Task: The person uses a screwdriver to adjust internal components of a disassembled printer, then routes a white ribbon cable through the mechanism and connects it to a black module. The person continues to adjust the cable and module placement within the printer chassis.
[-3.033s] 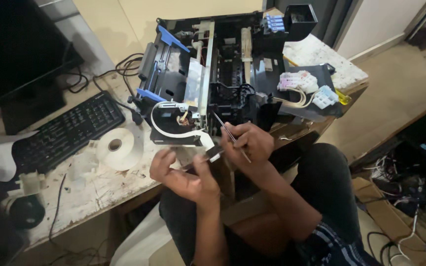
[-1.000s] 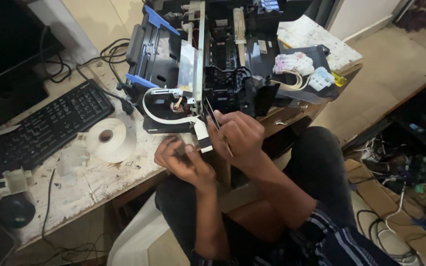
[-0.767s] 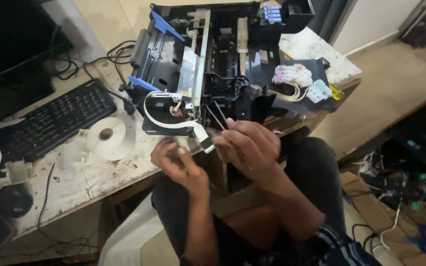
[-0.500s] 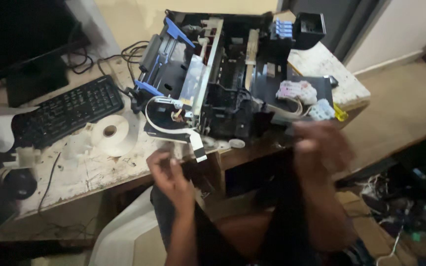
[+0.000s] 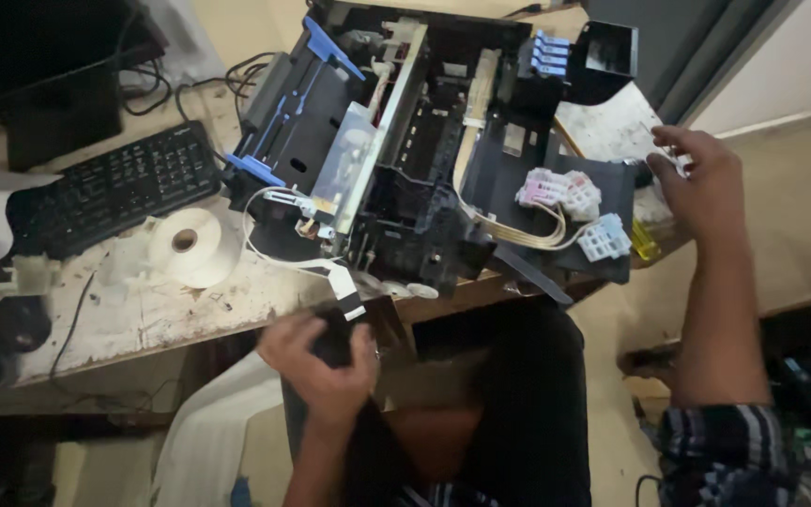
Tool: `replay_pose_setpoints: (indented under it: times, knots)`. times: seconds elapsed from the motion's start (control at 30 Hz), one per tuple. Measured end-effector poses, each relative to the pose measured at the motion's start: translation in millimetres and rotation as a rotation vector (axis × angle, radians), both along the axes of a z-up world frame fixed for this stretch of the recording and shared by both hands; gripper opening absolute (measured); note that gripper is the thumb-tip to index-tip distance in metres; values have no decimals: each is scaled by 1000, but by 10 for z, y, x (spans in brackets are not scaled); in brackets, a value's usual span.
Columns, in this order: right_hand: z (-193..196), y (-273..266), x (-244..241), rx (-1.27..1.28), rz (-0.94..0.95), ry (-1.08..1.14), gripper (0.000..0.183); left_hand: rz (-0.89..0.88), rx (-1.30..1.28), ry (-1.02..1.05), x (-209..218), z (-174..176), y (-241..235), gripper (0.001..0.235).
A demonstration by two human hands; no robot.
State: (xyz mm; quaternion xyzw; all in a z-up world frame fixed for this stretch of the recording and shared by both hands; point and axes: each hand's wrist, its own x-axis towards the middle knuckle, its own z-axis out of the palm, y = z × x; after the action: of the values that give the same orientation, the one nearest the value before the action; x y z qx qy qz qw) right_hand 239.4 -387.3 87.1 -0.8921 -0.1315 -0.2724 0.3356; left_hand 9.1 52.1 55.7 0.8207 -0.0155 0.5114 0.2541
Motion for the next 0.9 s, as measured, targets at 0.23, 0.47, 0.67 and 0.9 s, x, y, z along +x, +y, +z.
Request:
replay_pose_setpoints:
  times: [0.23, 0.47, 0.67, 0.9]
  knots:
    - [-231, -178, 271, 55, 4, 228, 32, -138, 262, -31, 156, 153, -621, 64]
    - [-312, -337, 307, 275, 16, 297, 24, -193, 140, 49, 654, 633, -1191, 58]
    - [-304, -247, 263, 65, -27, 192, 20, -225, 150, 169, 752, 736, -1167, 48]
    - [-323, -210, 267, 141, 15, 158, 20, -433, 91, 140, 651, 764, -898, 45]
